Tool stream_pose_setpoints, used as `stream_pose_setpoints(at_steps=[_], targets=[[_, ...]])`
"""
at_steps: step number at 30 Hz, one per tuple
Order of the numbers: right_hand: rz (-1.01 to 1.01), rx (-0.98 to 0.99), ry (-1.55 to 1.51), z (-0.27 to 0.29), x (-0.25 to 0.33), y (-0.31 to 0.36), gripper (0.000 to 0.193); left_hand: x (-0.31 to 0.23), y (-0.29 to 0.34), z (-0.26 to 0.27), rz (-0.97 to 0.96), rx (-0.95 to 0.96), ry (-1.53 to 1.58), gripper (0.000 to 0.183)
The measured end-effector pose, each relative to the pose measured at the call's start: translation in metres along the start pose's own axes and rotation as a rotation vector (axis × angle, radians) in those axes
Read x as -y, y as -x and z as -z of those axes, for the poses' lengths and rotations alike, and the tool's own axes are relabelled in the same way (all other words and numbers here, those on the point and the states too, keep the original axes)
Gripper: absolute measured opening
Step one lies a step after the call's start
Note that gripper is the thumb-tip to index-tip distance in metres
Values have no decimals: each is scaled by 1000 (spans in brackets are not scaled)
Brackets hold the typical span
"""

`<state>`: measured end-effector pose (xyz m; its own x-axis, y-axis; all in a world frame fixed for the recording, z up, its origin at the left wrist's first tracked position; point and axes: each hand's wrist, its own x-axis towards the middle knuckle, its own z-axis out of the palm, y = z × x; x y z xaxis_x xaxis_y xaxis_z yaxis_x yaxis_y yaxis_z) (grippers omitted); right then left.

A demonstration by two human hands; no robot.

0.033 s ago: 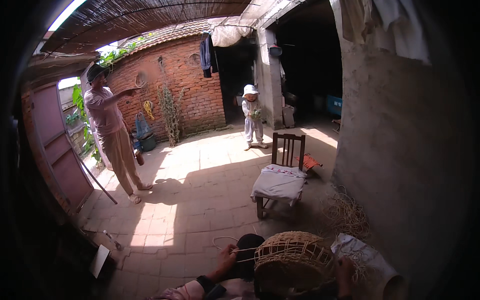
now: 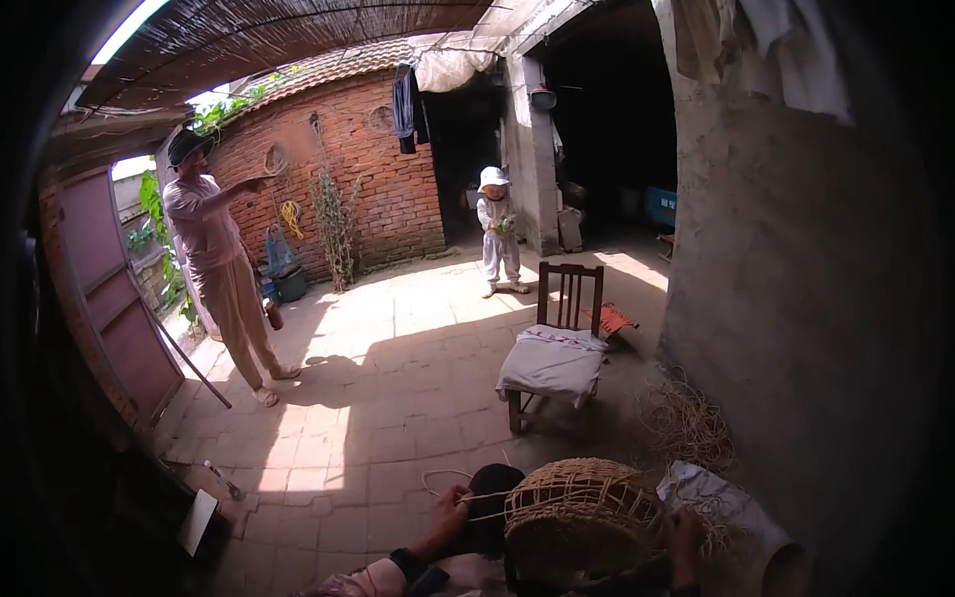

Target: The recorder is weaving a small basket using natural straw or fiber materials.

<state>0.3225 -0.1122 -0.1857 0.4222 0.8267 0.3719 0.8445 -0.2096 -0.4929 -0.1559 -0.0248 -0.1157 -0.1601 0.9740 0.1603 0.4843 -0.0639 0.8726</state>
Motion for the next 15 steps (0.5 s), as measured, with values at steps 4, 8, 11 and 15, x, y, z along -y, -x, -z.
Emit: stream_pose_setpoints(at_steps=[4, 8, 11, 15], targets=[[-30, -18, 13, 13, 12, 3, 17, -7, -3, -4, 17, 16, 21, 17], [-50, -47, 11, 9, 5, 9, 16, -16, 2, 5, 18, 60, 12, 18], [-60, -22, 51, 15, 13, 14, 14, 13, 1, 5, -44, 36, -4, 18], [-87, -36, 42, 30, 17, 30, 12, 78, -36, 64, 525, -126, 814, 26]])
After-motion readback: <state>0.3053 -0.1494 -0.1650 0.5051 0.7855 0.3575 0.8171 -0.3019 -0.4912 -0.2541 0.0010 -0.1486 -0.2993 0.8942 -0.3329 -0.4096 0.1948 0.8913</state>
